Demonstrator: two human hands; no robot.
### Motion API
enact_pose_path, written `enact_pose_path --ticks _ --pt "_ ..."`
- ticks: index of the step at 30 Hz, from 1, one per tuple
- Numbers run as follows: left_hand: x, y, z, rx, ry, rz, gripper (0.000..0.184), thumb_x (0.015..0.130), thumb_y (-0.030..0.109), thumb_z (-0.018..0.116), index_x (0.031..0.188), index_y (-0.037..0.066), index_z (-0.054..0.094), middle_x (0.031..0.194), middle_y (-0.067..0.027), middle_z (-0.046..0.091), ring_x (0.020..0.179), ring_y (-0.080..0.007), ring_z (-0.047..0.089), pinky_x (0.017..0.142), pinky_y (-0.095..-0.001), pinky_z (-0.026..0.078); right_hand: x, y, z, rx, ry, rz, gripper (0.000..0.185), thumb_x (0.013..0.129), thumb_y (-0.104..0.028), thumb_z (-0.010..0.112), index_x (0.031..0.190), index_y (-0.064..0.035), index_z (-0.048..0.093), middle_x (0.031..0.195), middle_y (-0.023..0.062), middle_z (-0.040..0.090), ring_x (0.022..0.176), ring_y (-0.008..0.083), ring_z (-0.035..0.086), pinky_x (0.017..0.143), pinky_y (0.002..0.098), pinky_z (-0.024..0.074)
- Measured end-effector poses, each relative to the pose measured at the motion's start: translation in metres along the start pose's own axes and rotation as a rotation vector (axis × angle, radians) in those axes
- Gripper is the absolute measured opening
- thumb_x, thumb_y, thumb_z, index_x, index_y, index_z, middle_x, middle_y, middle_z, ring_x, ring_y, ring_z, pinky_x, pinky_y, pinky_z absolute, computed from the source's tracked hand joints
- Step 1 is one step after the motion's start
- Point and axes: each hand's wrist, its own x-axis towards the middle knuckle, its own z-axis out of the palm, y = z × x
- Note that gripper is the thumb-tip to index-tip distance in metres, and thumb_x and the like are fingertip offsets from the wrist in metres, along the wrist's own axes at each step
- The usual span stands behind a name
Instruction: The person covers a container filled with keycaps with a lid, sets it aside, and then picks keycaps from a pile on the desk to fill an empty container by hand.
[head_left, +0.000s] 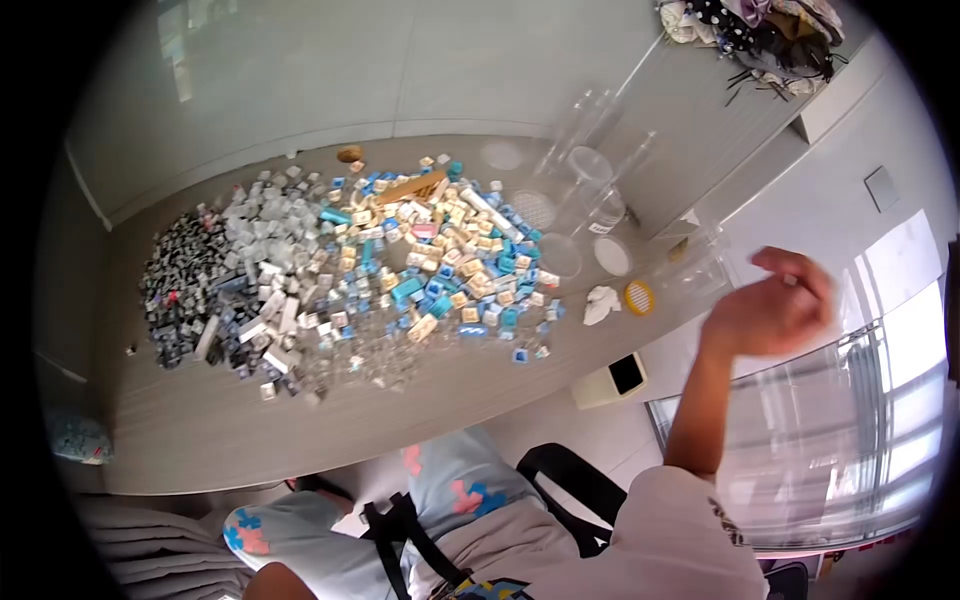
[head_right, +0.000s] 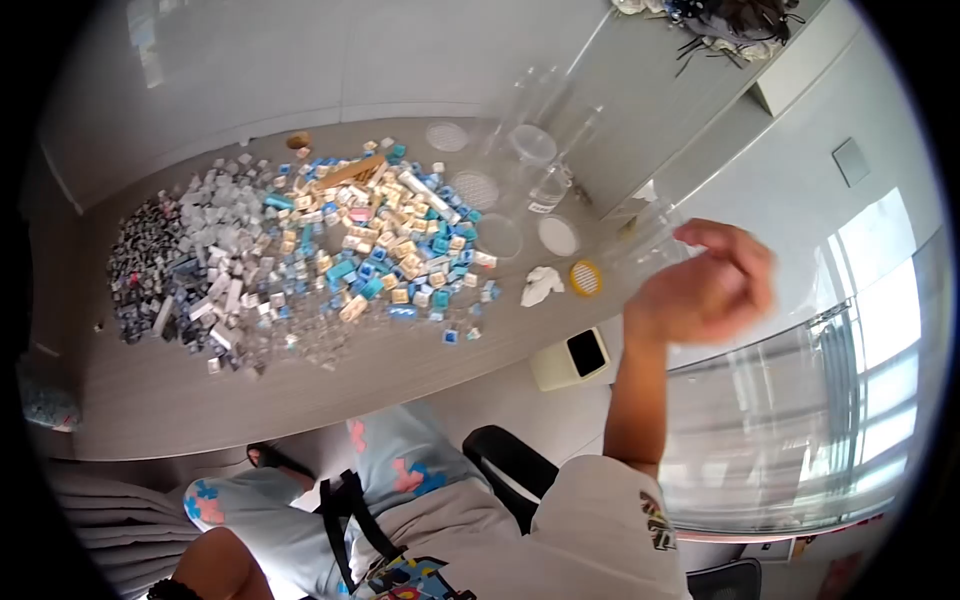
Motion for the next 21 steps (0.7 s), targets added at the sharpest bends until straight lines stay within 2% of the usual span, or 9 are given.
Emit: enact_pose_path --ticks 1,2,6,11,14,16,17,19,21 --pt "-0.001 -0.002 0.004 -0.002 0.0 0.003 0.048 0.097 0.044 0.051 0.124 0.007 0.063 0.123 -0.0094 0.063 0.133 -0.0312 0.047 0.116 -0.0531 0.028 -0.023 0.027 -0.015 -0.132 -0.063 0.039 0.016 0.106 -0.013 0.045 0.112 -0.0004 0.051 0.09 0.0124 0.059 0.07 0.02 0.057 0.064 0.0326 0.0529" --pt "-0.004 -0.003 0.005 0.001 0.0 0.011 0.048 0.097 0.044 0.051 0.124 0.007 0.063 0.123 -0.0095 0.063 0.133 -0.0314 0.047 0.116 -0.0534 0.028 -0.041 0.036 -0.021 -0.197 0.041 0.242 0.012 0.103 -0.008 0.047 0.111 -0.0007 0.051 0.091 0.0105 0.057 0.077 0.0181 0.055 0.073 0.0308 0.0495" --pt "-0.01 -0.005 0.018 0.02 -0.004 0.019 0.049 0.097 0.045 0.051 0.124 0.007 0.063 0.123 -0.0098 0.063 0.133 -0.0322 0.047 0.117 -0.0542 0.027 -0.063 0.091 -0.078 -0.435 0.163 0.485 0.015 0.105 -0.012 0.046 0.114 -0.0024 0.052 0.105 0.0072 0.055 0.1 0.0172 0.052 0.095 0.0332 0.0427" --pt "-0.019 -0.002 0.034 0.037 0.011 0.064 0.05 0.097 0.046 0.051 0.124 0.006 0.063 0.123 -0.0103 0.063 0.134 -0.0331 0.047 0.117 -0.0553 0.027 -0.056 0.155 -0.128 -0.437 0.133 0.582 0.023 0.106 -0.017 0.049 0.123 -0.0006 0.052 0.109 0.0083 0.057 0.109 0.0203 0.054 0.1 0.0349 0.0432" --pt "-0.018 0.005 0.037 0.069 0.004 0.078 0.051 0.097 0.047 0.051 0.124 0.006 0.063 0.123 -0.0105 0.063 0.134 -0.0337 0.046 0.117 -0.056 0.026 -0.059 0.156 -0.141 -0.383 0.017 0.703 0.029 0.105 -0.02 0.053 0.128 -0.001 0.055 0.115 0.0104 0.062 0.113 0.0206 0.055 0.097 0.0347 0.0453" --pt "-0.019 0.013 0.036 0.08 0.007 0.112 0.051 0.097 0.047 0.051 0.124 0.006 0.063 0.123 -0.0107 0.063 0.134 -0.0341 0.046 0.117 -0.0564 0.026 -0.057 0.158 -0.141 -0.612 -0.37 0.696 0.03 0.101 -0.021 0.063 0.124 -0.0033 0.063 0.118 0.0111 0.066 0.113 0.0251 0.057 0.095 0.0368 0.047" --pt "-0.018 0.017 0.034 0.082 0.018 0.145 0.051 0.096 0.048 0.051 0.124 0.006 0.063 0.122 -0.0108 0.063 0.134 -0.0343 0.046 0.118 -0.0566 0.026 -0.058 0.16 -0.141 -0.607 -0.355 0.702 0.03 0.101 -0.021 0.063 0.124 -0.0033 0.063 0.118 0.0111 0.066 0.113 0.0251 0.057 0.095 0.0368 0.047" --pt "-0.017 0.027 0.027 0.097 0.05 0.207 0.052 0.096 0.048 0.051 0.124 0.006 0.063 0.122 -0.011 0.063 0.135 -0.0347 0.046 0.118 -0.0571 0.026 -0.062 0.161 -0.143 -0.798 -0.735 0.496 0.019 0.097 -0.019 0.069 0.112 -0.0069 0.07 0.114 0.0085 0.069 0.113 0.0278 0.057 0.099 0.0375 0.0464" --pt "-0.02 0.04 0.02 0.116 0.1 0.276 0.052 0.096 0.049 0.052 0.124 0.006 0.063 0.122 -0.0112 0.063 0.135 -0.0351 0.046 0.118 -0.0575 0.026 -0.068 0.164 -0.147 -0.733 -0.73 0.511 0.016 0.09 -0.014 0.075 0.104 -0.0069 0.072 0.114 0.0081 0.07 0.113 0.0315 0.057 0.099 0.038 0.0461"
